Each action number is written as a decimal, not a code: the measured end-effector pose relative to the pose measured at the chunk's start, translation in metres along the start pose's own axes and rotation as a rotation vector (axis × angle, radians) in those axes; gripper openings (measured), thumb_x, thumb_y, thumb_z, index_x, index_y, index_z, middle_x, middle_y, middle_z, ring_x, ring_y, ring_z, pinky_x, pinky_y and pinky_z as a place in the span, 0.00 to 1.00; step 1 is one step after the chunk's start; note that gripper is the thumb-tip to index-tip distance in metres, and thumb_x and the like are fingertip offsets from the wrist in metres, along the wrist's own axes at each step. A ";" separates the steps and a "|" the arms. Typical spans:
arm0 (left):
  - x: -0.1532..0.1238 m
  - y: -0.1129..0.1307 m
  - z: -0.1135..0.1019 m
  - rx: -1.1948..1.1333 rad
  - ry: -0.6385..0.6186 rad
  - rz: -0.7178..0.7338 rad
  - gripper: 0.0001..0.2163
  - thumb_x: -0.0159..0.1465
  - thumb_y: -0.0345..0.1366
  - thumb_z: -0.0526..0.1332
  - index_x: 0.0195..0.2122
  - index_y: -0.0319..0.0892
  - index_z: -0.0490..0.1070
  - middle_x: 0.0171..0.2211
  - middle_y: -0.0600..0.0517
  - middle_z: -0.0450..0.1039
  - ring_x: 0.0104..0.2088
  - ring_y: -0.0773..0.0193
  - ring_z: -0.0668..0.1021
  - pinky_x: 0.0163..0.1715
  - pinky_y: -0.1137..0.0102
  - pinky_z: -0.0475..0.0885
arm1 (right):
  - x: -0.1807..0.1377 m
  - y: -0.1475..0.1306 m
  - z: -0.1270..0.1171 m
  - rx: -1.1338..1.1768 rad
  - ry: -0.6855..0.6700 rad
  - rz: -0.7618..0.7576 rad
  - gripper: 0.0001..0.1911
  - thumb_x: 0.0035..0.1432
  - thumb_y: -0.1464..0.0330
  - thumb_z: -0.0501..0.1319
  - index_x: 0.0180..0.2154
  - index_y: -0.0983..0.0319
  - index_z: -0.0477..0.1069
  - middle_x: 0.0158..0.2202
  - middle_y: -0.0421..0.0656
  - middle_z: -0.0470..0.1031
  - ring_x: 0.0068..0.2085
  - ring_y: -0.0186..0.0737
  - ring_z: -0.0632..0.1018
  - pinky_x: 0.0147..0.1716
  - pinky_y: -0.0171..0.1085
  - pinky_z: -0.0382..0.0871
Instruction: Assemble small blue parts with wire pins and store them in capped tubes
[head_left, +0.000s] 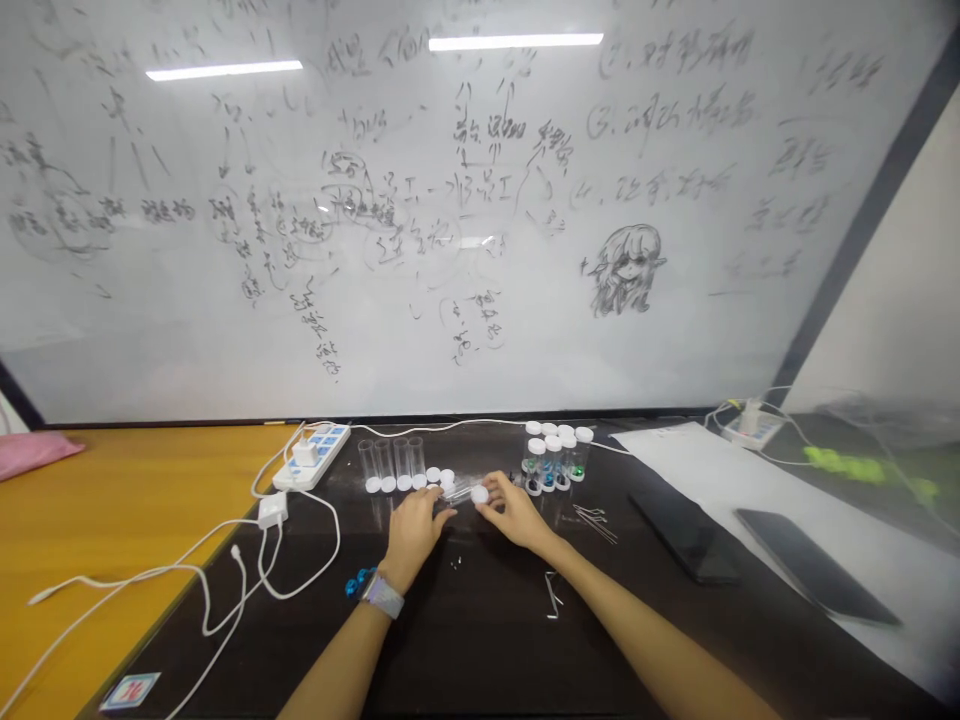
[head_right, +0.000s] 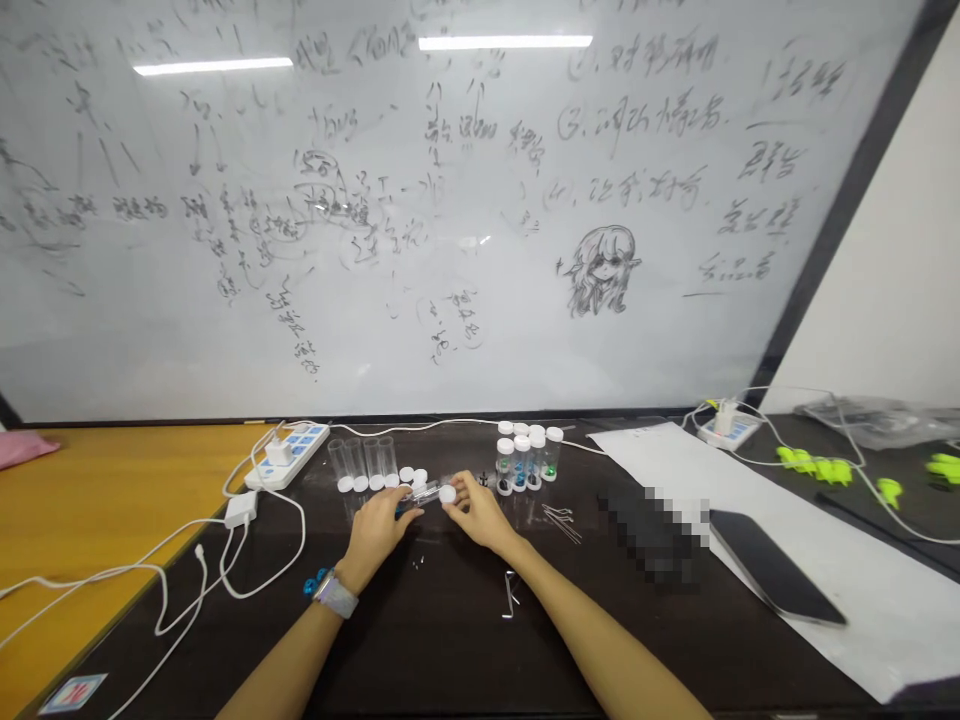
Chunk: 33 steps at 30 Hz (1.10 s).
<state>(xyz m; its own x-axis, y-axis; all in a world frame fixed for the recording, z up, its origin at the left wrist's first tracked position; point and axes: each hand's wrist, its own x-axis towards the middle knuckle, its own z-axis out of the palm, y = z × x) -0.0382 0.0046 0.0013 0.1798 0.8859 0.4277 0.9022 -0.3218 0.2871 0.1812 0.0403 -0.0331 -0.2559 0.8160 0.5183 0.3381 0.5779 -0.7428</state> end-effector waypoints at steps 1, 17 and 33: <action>0.000 0.000 0.000 -0.003 -0.006 0.016 0.16 0.65 0.43 0.62 0.52 0.46 0.71 0.49 0.46 0.77 0.50 0.54 0.77 0.48 0.66 0.70 | -0.003 -0.002 -0.002 0.025 0.031 0.005 0.16 0.58 0.65 0.64 0.48 0.58 0.66 0.38 0.42 0.75 0.36 0.39 0.78 0.35 0.37 0.77; 0.000 0.001 -0.001 -0.054 -0.031 0.125 0.18 0.66 0.42 0.61 0.56 0.46 0.70 0.47 0.47 0.75 0.49 0.55 0.77 0.49 0.65 0.71 | -0.006 -0.016 -0.010 0.074 0.025 -0.136 0.16 0.60 0.66 0.65 0.50 0.56 0.74 0.47 0.45 0.75 0.43 0.43 0.80 0.46 0.43 0.78; 0.000 0.008 -0.006 0.033 -0.162 0.090 0.18 0.67 0.44 0.58 0.58 0.52 0.68 0.49 0.47 0.75 0.50 0.55 0.77 0.48 0.67 0.70 | -0.006 -0.018 -0.007 0.005 0.122 -0.196 0.08 0.57 0.65 0.67 0.40 0.58 0.79 0.41 0.46 0.81 0.40 0.46 0.81 0.43 0.44 0.76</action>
<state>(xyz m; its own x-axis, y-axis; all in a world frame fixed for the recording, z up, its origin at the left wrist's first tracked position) -0.0337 0.0000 0.0090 0.3186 0.8972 0.3059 0.8918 -0.3931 0.2242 0.1832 0.0253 -0.0199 -0.2047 0.6837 0.7004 0.2881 0.7260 -0.6245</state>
